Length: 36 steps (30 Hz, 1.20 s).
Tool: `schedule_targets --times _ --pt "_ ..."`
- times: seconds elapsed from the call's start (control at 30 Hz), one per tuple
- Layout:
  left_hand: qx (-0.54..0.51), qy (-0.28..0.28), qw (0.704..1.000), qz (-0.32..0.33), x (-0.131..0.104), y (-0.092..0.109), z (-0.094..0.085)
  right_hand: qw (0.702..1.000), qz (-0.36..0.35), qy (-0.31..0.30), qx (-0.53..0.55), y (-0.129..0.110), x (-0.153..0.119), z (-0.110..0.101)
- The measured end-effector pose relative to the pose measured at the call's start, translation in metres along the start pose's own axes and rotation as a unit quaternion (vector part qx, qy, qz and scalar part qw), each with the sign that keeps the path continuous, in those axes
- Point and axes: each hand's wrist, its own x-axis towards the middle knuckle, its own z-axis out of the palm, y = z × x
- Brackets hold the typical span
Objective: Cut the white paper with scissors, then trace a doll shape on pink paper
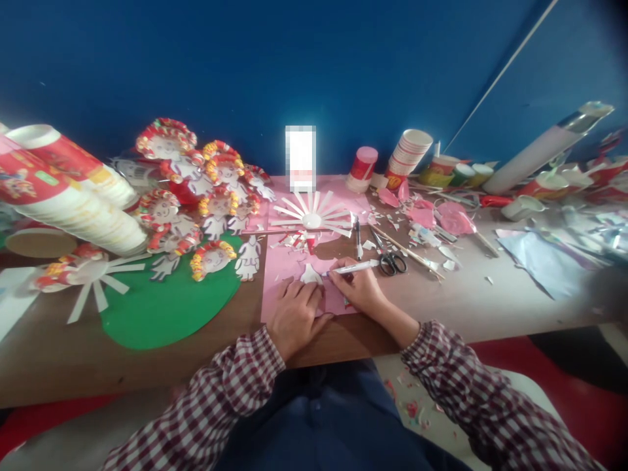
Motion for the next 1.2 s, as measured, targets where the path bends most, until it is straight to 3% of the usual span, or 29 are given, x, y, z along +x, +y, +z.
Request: schedule_targets --times 1.2 --pt "-0.009 0.004 1.000 -0.008 0.0007 0.0013 0.0002 1.000 0.021 -0.013 -0.018 0.0008 -0.0015 -0.0014"
